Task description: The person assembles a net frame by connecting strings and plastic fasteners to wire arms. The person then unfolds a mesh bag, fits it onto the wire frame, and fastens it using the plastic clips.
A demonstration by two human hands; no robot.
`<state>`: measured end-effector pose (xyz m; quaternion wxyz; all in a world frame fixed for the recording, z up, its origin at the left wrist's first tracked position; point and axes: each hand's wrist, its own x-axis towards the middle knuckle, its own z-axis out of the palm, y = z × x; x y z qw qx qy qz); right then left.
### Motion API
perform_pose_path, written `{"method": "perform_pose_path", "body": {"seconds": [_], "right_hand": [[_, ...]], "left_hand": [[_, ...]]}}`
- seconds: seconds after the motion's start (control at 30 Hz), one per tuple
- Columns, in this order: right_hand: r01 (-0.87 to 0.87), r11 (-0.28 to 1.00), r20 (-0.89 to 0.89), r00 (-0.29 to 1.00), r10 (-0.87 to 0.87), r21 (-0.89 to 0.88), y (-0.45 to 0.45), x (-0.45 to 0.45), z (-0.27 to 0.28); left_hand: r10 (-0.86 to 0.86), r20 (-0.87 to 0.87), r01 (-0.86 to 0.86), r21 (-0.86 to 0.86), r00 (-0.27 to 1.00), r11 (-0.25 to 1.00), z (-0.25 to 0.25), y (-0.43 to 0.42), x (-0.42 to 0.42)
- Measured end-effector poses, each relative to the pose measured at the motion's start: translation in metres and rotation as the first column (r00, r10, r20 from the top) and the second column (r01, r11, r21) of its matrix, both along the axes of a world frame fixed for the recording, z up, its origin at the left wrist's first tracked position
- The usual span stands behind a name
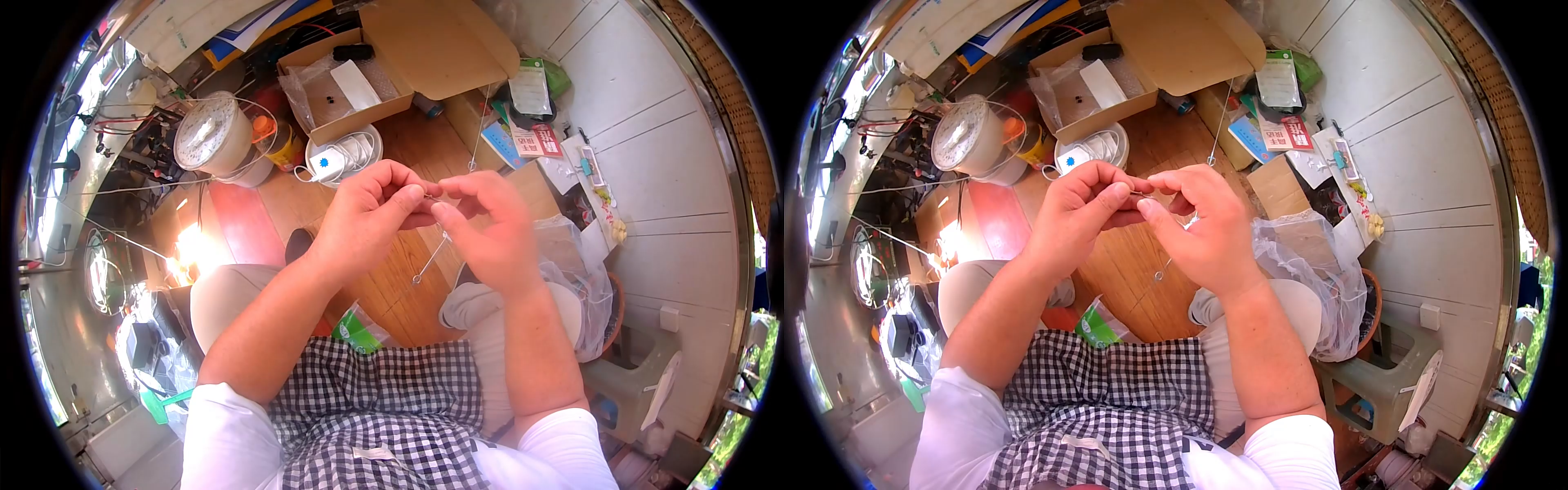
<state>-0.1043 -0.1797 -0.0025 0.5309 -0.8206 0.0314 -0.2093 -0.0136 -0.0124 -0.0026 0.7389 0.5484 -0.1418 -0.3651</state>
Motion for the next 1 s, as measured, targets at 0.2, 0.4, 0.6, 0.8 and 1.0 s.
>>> {"method": "perform_pose_path", "body": {"seconds": [0.2, 0.4, 0.6, 0.8, 1.0], "right_hand": [[0.006, 1.000, -0.027, 1.000, -0.007, -0.009, 0.002, 0.001, -0.005], [0.035, 0.999, -0.129, 0.991, -0.032, 0.015, 0.004, -0.001, -0.006], [0.028, 0.994, -0.225, 0.974, -0.005, 0.103, 0.006, -0.001, -0.006], [0.038, 0.981, -0.270, 0.963, 0.016, 0.192, 0.005, -0.001, -0.013], [0.069, 0.975, -0.289, 0.957, -0.004, 0.213, 0.006, -0.002, -0.009]], "left_hand": [[-0.010, 0.034, 0.010, -0.007, 0.999, 1.000, -0.006, -0.001, -0.001], [0.005, 0.090, -0.009, 0.044, 0.996, 0.999, -0.005, -0.001, -0.001], [0.025, 0.108, -0.035, 0.087, 0.994, 0.996, -0.004, -0.001, -0.002], [0.005, 0.186, -0.028, 0.120, 0.982, 0.992, -0.006, -0.002, -0.002], [-0.025, 0.166, -0.002, 0.160, 0.986, 0.987, -0.003, -0.001, -0.002]]}}
